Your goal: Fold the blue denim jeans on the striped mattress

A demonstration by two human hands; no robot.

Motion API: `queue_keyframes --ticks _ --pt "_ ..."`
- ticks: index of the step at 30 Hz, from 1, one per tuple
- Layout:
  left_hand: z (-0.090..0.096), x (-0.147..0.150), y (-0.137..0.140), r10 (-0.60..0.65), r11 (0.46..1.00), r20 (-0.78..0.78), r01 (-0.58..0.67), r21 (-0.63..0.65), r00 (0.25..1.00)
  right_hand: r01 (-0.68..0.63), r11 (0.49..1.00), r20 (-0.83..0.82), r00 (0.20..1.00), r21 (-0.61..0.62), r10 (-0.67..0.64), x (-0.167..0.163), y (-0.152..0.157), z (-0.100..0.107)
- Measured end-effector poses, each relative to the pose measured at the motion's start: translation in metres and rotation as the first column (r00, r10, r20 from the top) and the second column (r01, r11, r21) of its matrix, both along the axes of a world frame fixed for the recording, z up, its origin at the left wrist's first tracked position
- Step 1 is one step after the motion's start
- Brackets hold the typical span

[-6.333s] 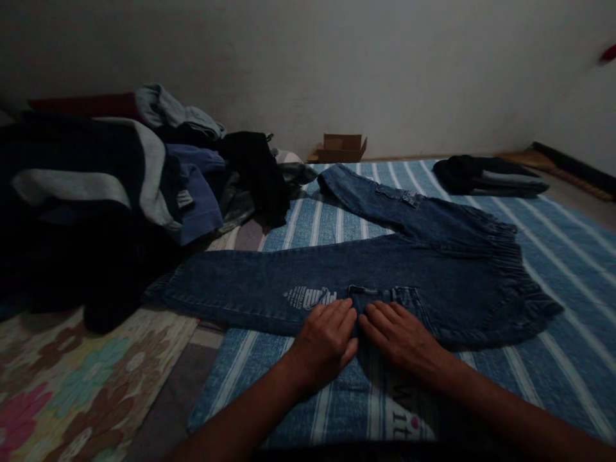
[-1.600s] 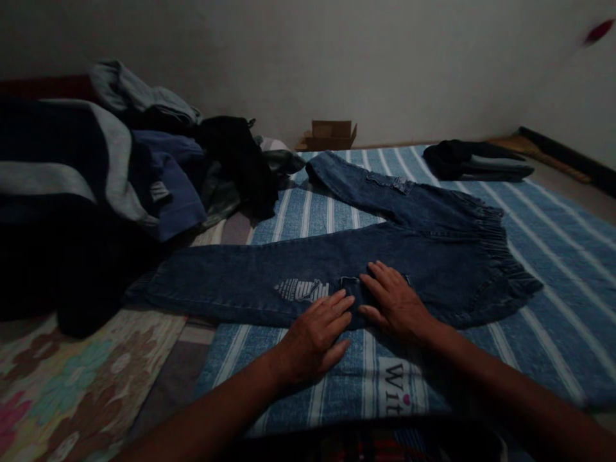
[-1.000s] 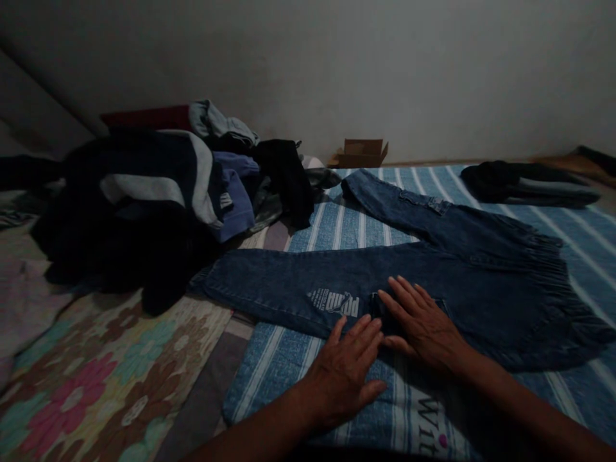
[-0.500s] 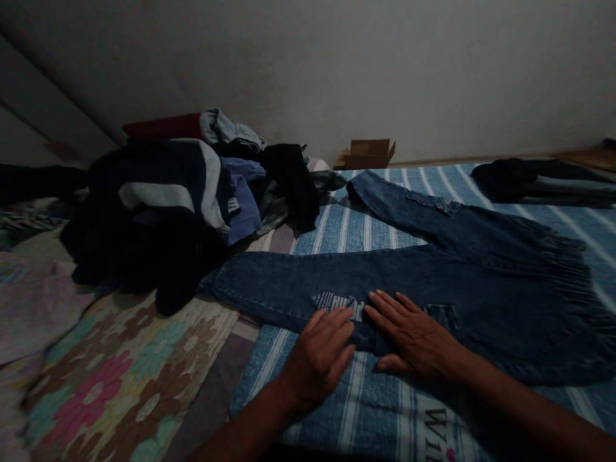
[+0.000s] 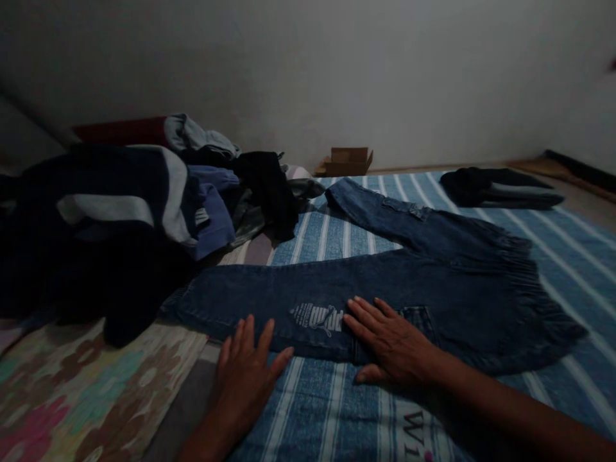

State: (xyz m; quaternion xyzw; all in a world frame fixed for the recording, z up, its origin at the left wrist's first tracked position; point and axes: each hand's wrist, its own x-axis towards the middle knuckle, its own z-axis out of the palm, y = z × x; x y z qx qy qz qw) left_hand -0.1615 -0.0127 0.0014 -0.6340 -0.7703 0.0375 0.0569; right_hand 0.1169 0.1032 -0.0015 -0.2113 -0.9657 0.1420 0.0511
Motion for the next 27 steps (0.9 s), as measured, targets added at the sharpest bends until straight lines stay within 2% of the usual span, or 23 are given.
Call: queue_keyframes --ticks 4,6,13,15,17,19,22,24,27 --pt "-0.002 0.014 0.025 -0.232 0.966 0.015 0.229 0.121 0.973 -0.02 0.997 0.016 1.0 -0.075 0.021 -0.002 0.006 0.014" --pt "-0.007 0.024 0.038 -0.289 0.948 0.022 0.282 0.15 0.957 -0.009 0.996 0.002 1.0 -0.092 0.009 -0.002 0.007 0.021" --pt "-0.019 0.022 0.051 -0.241 0.97 0.047 0.239 0.037 0.969 -0.011 0.996 -0.039 0.999 -0.094 0.008 0.0 0.006 0.029" --pt "-0.017 0.023 0.054 -0.233 0.972 0.081 0.229 0.05 0.969 -0.013 0.994 -0.051 0.999 -0.107 0.008 0.001 0.006 0.028" --pt "-0.012 0.031 0.061 -0.275 0.959 0.13 0.263 0.102 0.953 -0.014 0.992 -0.064 0.998 -0.122 0.006 0.0 0.006 0.027" --pt "-0.005 0.047 0.073 -0.374 0.922 0.19 0.34 0.186 0.908 -0.009 0.992 -0.082 0.997 -0.126 -0.002 0.0 0.006 0.026" --pt "0.008 0.077 0.092 -0.545 0.827 0.26 0.459 0.325 0.797 -0.006 0.995 -0.116 0.993 -0.099 -0.006 -0.003 0.006 0.023" --pt "0.015 0.099 0.101 -0.641 0.754 0.282 0.516 0.407 0.714 -0.021 0.999 -0.152 0.988 -0.045 0.014 -0.004 0.007 0.019" --pt "0.013 0.127 0.104 -0.718 0.681 0.301 0.543 0.491 0.628 -0.05 0.997 -0.223 0.973 0.061 0.062 -0.004 0.007 0.009"
